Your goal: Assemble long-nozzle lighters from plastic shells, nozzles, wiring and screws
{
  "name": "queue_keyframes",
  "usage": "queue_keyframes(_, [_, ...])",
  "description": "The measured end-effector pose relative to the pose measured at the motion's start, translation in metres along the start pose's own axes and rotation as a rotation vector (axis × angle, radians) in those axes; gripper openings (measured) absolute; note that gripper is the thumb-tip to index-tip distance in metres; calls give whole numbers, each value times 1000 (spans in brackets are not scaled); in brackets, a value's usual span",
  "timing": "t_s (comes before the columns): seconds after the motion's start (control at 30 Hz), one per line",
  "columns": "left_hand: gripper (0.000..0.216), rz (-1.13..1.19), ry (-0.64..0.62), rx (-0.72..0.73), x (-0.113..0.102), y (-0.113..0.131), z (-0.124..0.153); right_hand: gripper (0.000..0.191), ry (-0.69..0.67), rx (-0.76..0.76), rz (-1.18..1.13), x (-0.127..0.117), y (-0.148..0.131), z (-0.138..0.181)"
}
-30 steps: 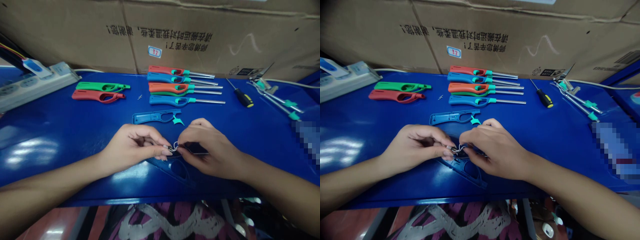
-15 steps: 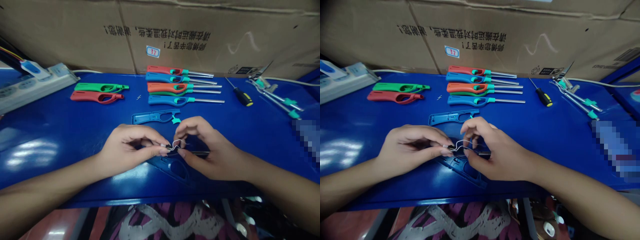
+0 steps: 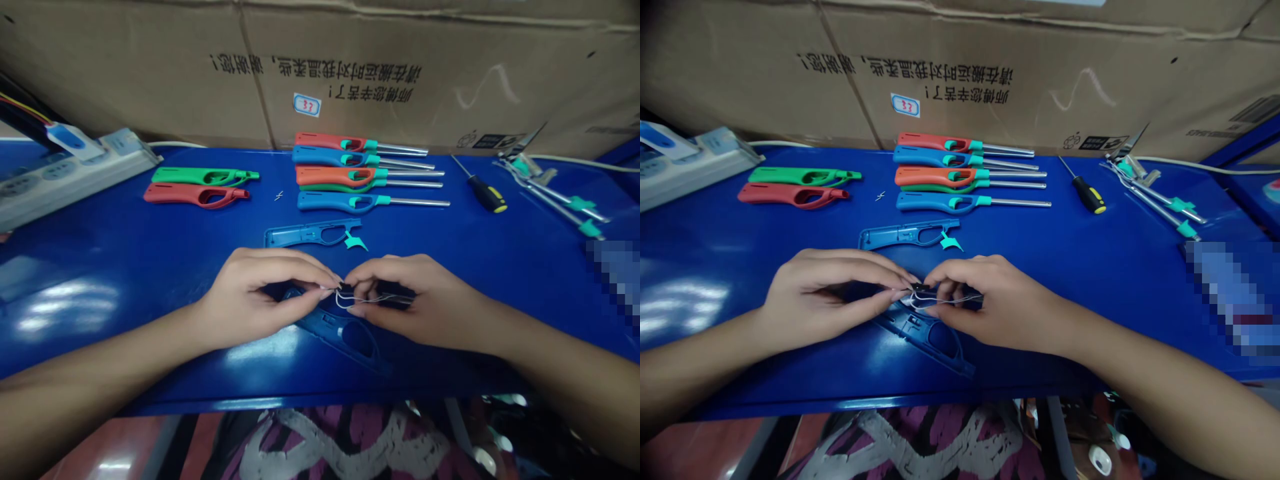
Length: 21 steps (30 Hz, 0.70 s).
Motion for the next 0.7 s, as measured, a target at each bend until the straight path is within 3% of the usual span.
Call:
queue_keyframes(0.17, [21,-24,-88,2,0,-4,1,13,6,8,58,1,2,-2])
queue_keyframes(0.33, [61,-208,-325,55,-12,-10,1,11,44,61,30,-3,3,-3])
queue_keyframes(0.4, [67,-287,-413,73,-17,-12,1,12,62,93,1,-4,4,-3])
queue_keyframes(0.53, [48,-299,-491,43,-19,-15,0,15,84,123,-29,-4,7,-4])
queue_keyframes(0.7, [35,-338,-454,14,-18,-16,1,15,70,96,30,-4,10,-4])
Point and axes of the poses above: each hand's wrist, its own z-axis away from the middle knuckle, its own x-axis out of the palm, y = z × x, the point moved 1 cm from there along -z, towards the middle knuckle, and after that the axes turned 14 degrees about -z, right-handed, at the moved point
